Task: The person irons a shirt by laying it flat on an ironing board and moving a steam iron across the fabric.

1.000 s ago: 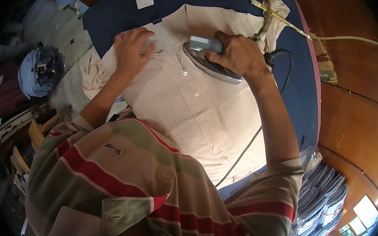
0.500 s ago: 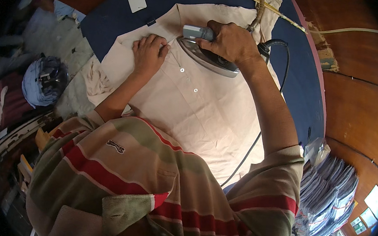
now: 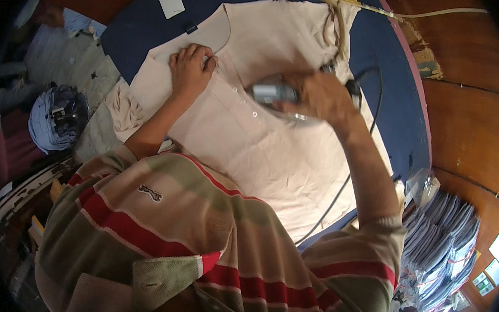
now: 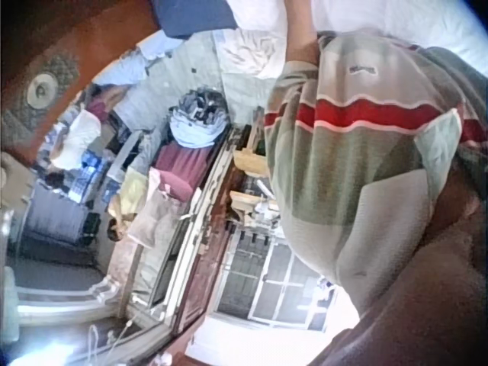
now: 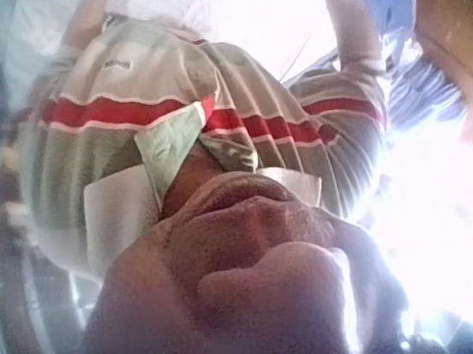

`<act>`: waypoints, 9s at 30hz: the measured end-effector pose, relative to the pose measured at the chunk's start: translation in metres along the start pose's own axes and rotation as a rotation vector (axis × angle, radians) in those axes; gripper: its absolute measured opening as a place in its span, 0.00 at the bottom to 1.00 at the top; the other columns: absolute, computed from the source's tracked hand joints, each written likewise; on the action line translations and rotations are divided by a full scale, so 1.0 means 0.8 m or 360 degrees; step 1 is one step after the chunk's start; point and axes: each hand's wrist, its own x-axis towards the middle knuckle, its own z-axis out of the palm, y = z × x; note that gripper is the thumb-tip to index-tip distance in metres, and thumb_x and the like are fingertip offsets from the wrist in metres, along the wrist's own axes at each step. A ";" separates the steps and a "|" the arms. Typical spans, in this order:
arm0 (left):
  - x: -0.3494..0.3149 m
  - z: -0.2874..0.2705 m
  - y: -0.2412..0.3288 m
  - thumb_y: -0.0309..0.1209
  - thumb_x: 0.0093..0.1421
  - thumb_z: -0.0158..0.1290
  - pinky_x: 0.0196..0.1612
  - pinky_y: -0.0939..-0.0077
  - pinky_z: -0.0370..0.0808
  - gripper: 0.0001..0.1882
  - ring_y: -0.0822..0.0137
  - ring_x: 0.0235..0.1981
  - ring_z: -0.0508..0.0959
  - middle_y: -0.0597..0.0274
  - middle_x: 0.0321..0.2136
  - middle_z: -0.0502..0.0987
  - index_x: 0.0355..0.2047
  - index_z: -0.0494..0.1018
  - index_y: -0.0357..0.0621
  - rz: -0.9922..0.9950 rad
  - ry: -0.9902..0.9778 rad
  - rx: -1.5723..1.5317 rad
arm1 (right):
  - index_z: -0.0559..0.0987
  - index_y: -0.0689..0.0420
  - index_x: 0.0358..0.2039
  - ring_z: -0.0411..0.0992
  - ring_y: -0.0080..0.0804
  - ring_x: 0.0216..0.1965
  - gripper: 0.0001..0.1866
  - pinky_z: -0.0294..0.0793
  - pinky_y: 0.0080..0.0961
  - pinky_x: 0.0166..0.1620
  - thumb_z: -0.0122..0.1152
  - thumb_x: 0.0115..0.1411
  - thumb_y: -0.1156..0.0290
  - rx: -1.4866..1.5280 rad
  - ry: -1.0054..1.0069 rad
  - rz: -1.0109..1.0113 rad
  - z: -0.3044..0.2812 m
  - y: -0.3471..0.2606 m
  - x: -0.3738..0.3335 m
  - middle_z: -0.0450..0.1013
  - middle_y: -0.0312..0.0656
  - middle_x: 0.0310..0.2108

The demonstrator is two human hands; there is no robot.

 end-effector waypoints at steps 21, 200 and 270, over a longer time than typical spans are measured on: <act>-0.001 -0.003 0.006 0.34 0.50 0.55 0.45 0.66 0.57 0.06 0.65 0.38 0.69 0.69 0.31 0.71 0.28 0.72 0.50 0.0011 0.0042 -0.0047 | 0.76 0.59 0.40 0.73 0.52 0.40 0.31 0.70 0.38 0.43 0.51 0.53 0.41 -0.0036 0.0487 0.0826 -0.052 0.064 0.185 0.74 0.57 0.33; 0.213 0.177 0.330 0.39 0.57 0.49 0.45 0.60 0.57 0.09 0.62 0.35 0.74 0.64 0.25 0.75 0.29 0.72 0.49 0.1641 -0.1322 0.0277 | 0.75 0.63 0.43 0.74 0.49 0.39 0.35 0.71 0.34 0.43 0.55 0.49 0.42 0.0407 0.0721 0.1928 0.034 0.147 -0.374 0.74 0.58 0.33; 0.185 0.007 0.003 0.38 0.56 0.50 0.42 0.61 0.69 0.12 0.52 0.39 0.74 0.49 0.34 0.74 0.36 0.71 0.44 0.0364 0.0121 -0.0286 | 0.76 0.58 0.37 0.73 0.49 0.37 0.22 0.72 0.38 0.41 0.53 0.54 0.50 0.0050 0.0445 0.0971 -0.046 0.026 0.103 0.75 0.54 0.31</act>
